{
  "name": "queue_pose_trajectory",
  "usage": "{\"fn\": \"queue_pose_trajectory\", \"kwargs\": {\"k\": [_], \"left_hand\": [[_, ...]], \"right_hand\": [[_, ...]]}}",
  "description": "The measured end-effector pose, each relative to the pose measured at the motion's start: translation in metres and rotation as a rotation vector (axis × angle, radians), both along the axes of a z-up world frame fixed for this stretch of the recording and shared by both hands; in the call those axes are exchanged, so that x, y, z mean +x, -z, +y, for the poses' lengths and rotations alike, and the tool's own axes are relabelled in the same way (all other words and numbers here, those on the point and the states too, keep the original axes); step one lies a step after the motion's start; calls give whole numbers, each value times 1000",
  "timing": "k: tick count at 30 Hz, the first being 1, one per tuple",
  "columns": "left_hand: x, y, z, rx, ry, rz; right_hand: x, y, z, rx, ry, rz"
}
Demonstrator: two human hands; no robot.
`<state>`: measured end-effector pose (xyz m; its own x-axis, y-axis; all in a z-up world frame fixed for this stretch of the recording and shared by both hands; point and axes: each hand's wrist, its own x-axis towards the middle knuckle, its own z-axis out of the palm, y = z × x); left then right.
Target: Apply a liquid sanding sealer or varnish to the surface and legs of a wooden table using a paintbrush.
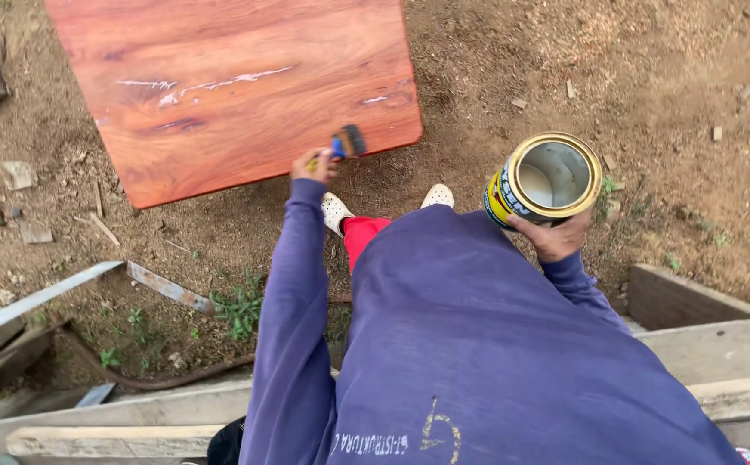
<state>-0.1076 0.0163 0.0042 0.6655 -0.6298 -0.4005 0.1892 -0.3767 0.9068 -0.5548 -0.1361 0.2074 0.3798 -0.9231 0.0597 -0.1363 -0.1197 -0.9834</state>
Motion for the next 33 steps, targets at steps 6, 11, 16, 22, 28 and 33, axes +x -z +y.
{"fn": "queue_pose_trajectory", "kwargs": {"k": [6,11,16,22,28,33], "left_hand": [[88,-7,84,497,-5,-861],[41,-25,28,929,25,-693],[-64,6,-56,741,269,-829],[-122,-6,-110,-59,349,-251],[-59,33,-62,-215,122,200],[25,-23,28,155,-10,-70]], "right_hand": [[-2,5,-10,-118,-22,68],[2,-2,-12,-78,-56,23],[7,-1,-13,-159,-68,85],[17,-10,-9,-99,-115,86],[21,-12,-7,-76,-100,87],[25,-2,-9,-134,-103,113]]}}
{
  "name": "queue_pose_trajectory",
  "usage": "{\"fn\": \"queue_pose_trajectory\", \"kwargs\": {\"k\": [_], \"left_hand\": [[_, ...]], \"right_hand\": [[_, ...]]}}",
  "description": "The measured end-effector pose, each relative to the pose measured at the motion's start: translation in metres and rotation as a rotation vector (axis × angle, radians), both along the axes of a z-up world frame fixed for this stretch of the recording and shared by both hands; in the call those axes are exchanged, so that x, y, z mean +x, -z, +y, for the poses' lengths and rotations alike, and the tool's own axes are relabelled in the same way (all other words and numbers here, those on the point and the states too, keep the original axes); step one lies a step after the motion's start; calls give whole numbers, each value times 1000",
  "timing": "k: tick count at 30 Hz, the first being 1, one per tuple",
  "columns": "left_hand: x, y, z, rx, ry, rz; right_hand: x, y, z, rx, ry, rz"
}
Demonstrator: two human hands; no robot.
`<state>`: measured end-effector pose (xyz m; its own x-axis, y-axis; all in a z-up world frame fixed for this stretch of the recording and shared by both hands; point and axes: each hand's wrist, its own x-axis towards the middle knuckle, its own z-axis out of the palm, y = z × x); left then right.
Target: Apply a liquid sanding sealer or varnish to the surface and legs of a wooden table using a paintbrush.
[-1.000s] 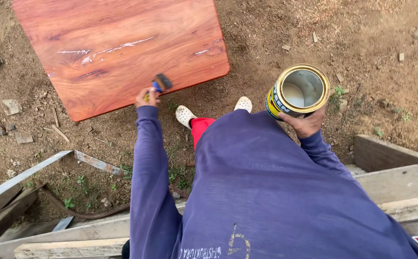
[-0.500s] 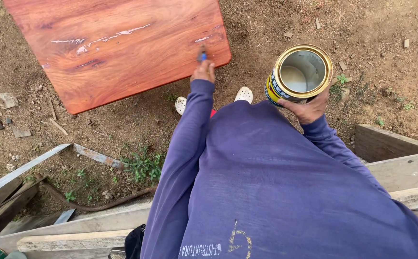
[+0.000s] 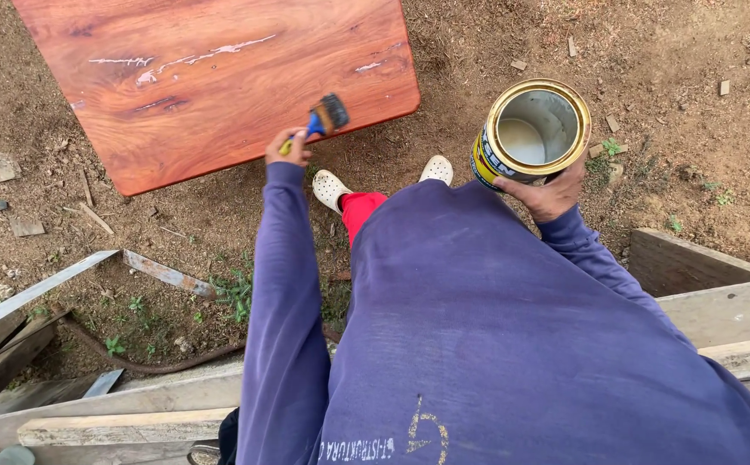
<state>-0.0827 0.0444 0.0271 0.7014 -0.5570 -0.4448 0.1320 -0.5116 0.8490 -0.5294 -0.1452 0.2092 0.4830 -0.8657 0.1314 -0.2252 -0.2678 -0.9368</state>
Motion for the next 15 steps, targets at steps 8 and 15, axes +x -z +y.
{"fn": "queue_pose_trajectory", "kwargs": {"k": [8,15], "left_hand": [[110,32,84,145,-251,-728],[37,36,-26,385,-188,-471]], "right_hand": [[15,-2,-4,-10,-79,5],[34,-10,-11,-86,-226,-167]]}}
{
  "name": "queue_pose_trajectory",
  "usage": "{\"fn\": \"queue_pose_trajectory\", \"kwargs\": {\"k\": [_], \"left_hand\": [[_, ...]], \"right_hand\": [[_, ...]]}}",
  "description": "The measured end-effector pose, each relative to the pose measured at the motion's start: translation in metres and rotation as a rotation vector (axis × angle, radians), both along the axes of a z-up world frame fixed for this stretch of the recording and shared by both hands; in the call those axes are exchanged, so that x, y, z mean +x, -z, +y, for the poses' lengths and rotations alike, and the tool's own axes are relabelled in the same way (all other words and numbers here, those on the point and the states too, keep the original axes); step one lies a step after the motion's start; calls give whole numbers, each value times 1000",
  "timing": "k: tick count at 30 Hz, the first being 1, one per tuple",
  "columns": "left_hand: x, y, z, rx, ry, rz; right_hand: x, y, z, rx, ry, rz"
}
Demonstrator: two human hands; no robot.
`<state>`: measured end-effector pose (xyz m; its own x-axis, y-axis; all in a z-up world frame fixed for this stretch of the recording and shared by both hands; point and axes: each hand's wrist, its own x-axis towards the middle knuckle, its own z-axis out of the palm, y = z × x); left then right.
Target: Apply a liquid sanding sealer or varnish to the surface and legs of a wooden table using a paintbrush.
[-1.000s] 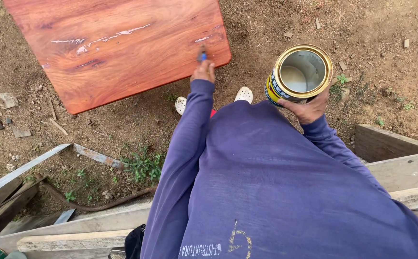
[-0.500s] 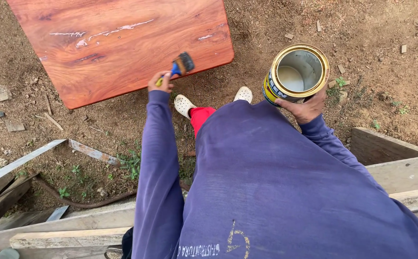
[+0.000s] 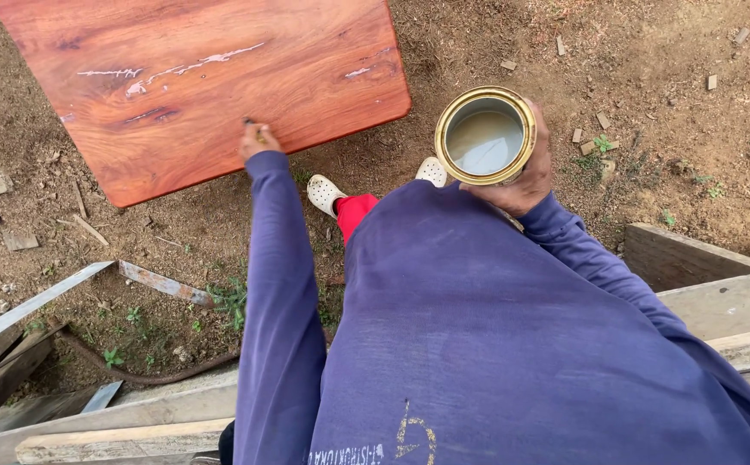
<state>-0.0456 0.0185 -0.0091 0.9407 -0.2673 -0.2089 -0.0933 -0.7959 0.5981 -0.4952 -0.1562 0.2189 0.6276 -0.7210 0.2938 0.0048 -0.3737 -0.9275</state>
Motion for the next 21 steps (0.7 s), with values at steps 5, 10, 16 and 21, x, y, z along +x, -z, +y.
{"fn": "queue_pose_trajectory", "kwargs": {"k": [5,10,16,21], "left_hand": [[-111,8,-100,27,439,-52],[-177,-28,-151,-351,665,366],[-123,17,-143,-512,568,586],[12,35,-57,-638,233,609]], "right_hand": [[4,-6,1,-130,51,114],[3,-8,3,-252,103,191],[11,-19,15,-327,133,247],[29,-8,45,8,220,150]]}}
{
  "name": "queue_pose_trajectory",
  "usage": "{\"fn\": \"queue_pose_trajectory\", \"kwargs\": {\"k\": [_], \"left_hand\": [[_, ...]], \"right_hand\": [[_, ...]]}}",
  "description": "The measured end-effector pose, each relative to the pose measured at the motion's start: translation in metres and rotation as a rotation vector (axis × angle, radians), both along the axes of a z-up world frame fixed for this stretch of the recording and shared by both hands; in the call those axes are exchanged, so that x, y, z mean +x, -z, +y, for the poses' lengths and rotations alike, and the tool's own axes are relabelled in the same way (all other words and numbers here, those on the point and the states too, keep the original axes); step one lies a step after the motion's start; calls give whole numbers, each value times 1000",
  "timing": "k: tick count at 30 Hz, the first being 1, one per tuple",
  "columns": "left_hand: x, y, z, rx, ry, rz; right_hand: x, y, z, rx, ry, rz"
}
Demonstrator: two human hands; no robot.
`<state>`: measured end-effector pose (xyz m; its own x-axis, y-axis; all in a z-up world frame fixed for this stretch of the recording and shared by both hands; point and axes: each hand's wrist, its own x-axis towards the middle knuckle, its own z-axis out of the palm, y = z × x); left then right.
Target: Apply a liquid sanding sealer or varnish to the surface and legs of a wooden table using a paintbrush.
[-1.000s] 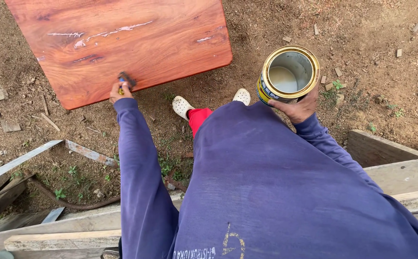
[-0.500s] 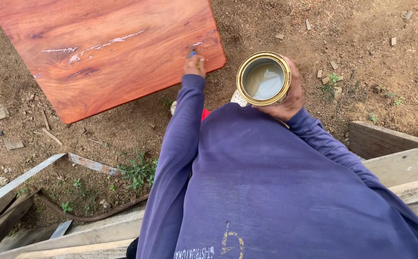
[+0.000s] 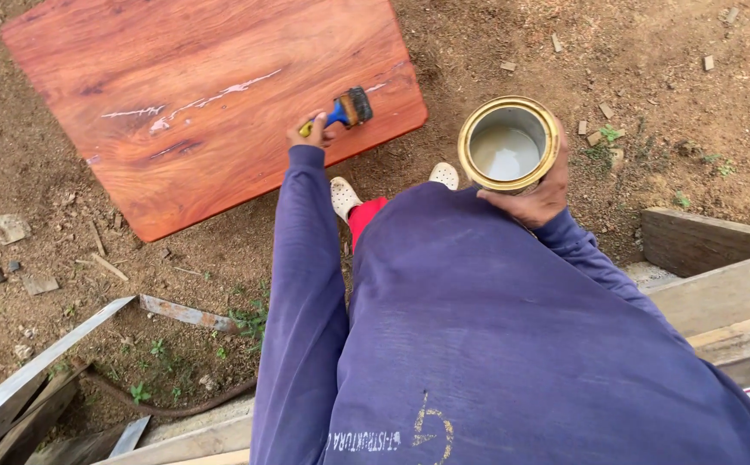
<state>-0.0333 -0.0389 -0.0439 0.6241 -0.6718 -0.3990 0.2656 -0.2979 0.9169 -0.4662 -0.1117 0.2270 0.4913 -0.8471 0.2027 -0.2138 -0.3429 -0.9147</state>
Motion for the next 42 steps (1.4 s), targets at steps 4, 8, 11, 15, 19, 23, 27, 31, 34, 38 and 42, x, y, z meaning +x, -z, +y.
{"fn": "queue_pose_trajectory", "kwargs": {"k": [4,8,11,15,19,23,27,31,34,38,42], "left_hand": [[79,-23,78,94,-57,-114],[143,-37,149,267,-154,-240],[185,-74,178,475,-102,-565],[233,-111,201,867,42,-878],[262,-101,203,1072,237,-1351],[222,-99,141,1185,538,-1119],[118,-113,54,995,806,-1151],[33,-91,-28,677,825,-901],[-9,-67,-70,514,711,-654],[-5,-24,-89,266,495,-562],[90,8,-58,172,349,-507]], "right_hand": [[28,-6,19,-52,15,51],[58,-5,39,19,-3,43],[83,1,55,12,28,106],[109,11,76,79,69,68],[122,24,98,51,96,106],[130,31,117,63,186,132],[136,14,131,180,262,163],[135,14,143,81,347,108],[129,15,154,85,436,173],[127,9,164,133,489,54],[128,12,162,206,491,-35]]}}
